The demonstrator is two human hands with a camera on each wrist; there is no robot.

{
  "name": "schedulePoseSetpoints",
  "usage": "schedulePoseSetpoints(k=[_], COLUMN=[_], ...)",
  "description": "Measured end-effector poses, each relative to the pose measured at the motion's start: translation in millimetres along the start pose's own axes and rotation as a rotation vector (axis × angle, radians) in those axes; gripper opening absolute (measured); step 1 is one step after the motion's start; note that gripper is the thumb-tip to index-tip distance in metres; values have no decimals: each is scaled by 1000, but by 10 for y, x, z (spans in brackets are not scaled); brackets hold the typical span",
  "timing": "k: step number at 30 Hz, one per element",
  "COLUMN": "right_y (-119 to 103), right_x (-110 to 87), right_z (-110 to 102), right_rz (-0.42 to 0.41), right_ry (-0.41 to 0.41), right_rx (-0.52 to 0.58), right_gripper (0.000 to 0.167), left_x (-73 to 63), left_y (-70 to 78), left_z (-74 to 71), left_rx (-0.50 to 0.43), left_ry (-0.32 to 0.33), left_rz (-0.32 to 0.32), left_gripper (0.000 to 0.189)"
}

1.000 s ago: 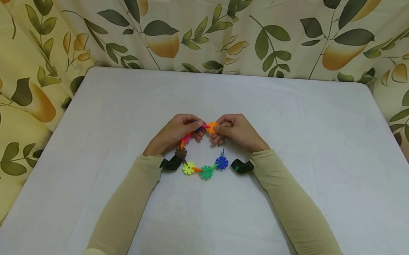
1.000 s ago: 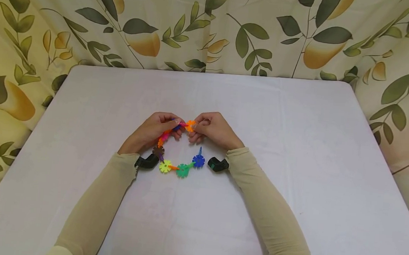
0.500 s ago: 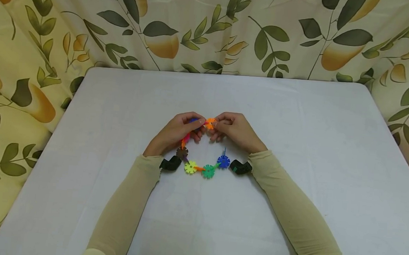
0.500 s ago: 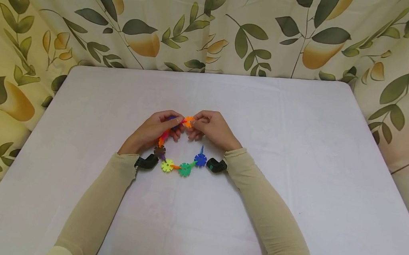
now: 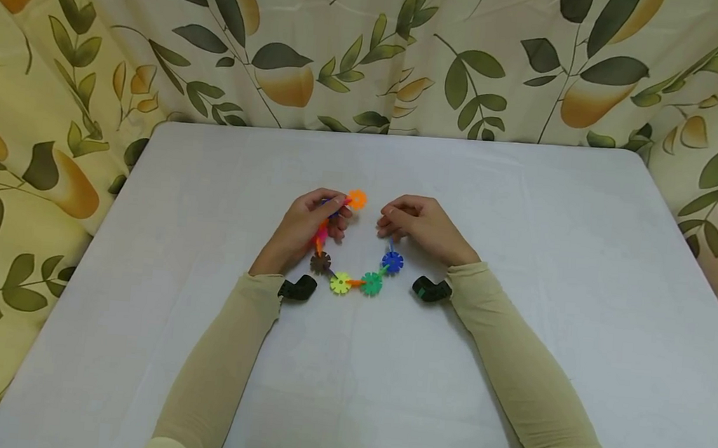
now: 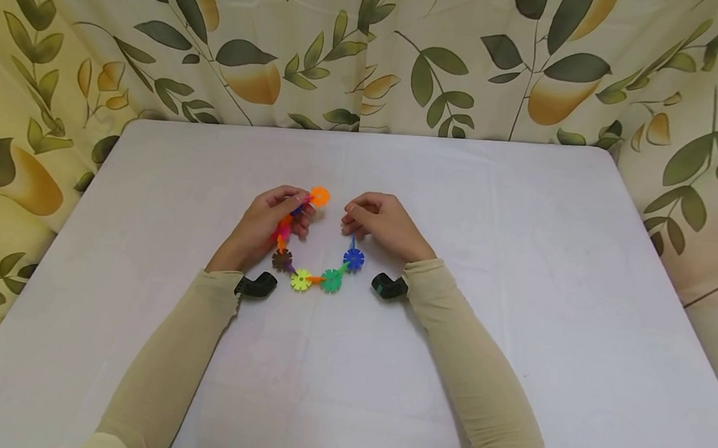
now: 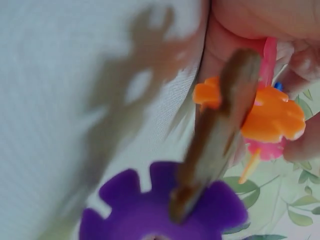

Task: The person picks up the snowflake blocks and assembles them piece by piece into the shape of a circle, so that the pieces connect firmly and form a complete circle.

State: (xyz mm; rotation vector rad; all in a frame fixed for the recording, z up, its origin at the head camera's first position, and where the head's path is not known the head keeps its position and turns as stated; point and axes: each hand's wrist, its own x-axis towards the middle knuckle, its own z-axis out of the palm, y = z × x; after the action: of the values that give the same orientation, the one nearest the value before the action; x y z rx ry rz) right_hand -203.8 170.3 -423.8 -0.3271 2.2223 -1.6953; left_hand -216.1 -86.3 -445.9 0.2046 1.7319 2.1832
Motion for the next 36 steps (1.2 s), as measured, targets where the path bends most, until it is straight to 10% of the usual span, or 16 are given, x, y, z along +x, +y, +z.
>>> schedulePoseSetpoints(k=[18, 36], right_y=[-13, 39], right_x=[-32, 1], right_z=[-125, -73], right_rz=[80, -12], right_ry=[-58, 78], right_rx=[-41, -51], right_gripper=[34, 28], left_x=[13, 19], left_y=[6, 19], left_z=[-1, 7], left_rx=[-193, -6], left_ry=[172, 92], left_rz=[113, 1], left_gripper=[19, 20])
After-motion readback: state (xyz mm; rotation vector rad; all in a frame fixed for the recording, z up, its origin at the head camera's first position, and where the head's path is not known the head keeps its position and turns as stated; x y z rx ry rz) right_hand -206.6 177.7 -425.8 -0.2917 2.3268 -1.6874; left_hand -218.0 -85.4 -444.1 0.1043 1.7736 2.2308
